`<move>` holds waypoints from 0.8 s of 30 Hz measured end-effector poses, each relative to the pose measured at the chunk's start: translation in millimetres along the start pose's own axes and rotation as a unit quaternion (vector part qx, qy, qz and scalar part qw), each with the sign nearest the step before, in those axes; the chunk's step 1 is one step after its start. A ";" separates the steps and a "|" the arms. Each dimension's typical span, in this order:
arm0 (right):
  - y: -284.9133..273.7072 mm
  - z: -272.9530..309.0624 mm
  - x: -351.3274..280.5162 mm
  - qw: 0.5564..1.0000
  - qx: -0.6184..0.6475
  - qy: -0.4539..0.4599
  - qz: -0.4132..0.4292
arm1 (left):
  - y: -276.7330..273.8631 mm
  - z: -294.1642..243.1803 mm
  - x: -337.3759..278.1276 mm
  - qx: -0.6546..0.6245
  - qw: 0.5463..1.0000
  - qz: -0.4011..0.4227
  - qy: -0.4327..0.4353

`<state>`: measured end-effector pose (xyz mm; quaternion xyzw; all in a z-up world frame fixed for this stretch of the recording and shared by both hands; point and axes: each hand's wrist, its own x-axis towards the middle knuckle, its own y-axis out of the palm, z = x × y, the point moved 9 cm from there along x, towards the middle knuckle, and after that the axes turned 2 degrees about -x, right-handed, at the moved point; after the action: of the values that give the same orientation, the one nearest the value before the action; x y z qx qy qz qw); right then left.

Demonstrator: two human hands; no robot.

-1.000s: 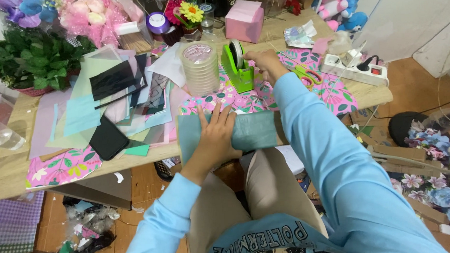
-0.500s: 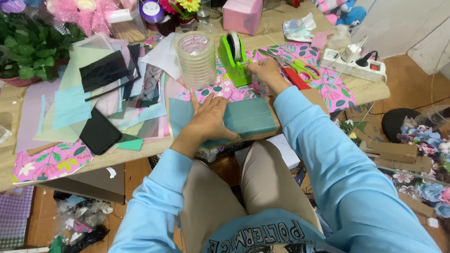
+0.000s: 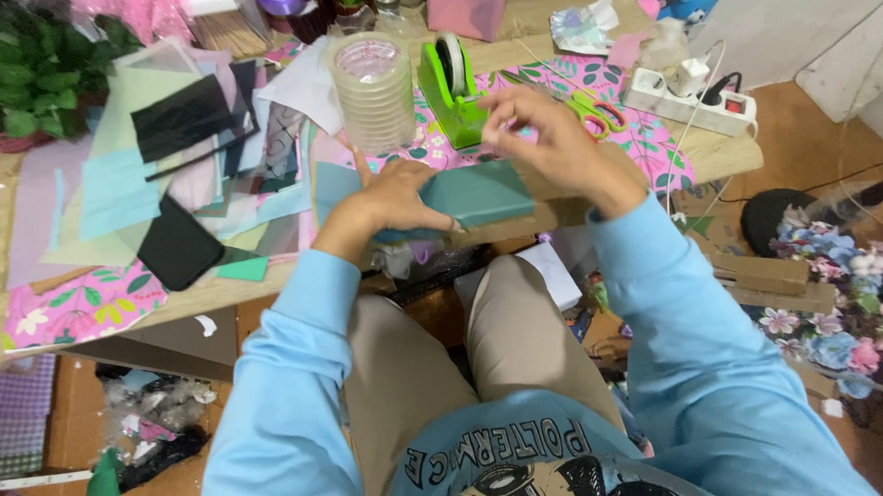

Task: The person constructs a floral arrangement by wrapping cardboard with blue and white wrapping paper, securing it with tape, and inserting ribbon roses into the top.

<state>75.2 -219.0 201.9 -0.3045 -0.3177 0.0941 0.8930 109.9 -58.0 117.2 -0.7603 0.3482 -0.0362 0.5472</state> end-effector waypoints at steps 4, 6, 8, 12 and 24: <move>24.7 34.5 -22.7 0.997 0.015 -0.026 0.076 | -8.4 -1.7 -5.2 -0.016 0.999 0.033 -0.016; 37.8 49.0 -27.0 0.988 -0.014 -0.038 0.149 | -6.2 6.3 3.0 -0.014 0.999 0.046 -0.018; 46.6 45.2 -23.7 0.984 -0.041 -0.024 0.171 | 14.6 34.4 40.2 -0.008 0.999 0.048 -0.017; 64.4 25.6 -24.6 0.975 -0.087 -0.023 0.202 | 22.2 45.3 53.3 -0.002 0.998 0.054 -0.015; 59.2 -25.2 -25.0 0.994 0.035 -0.001 0.105 | -2.7 33.9 42.3 -0.009 0.999 -0.026 0.025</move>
<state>72.9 -193.0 138.0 -0.3051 -0.2816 0.1991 0.8877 157.9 -54.3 92.2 -0.7731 0.3421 -0.0662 0.5299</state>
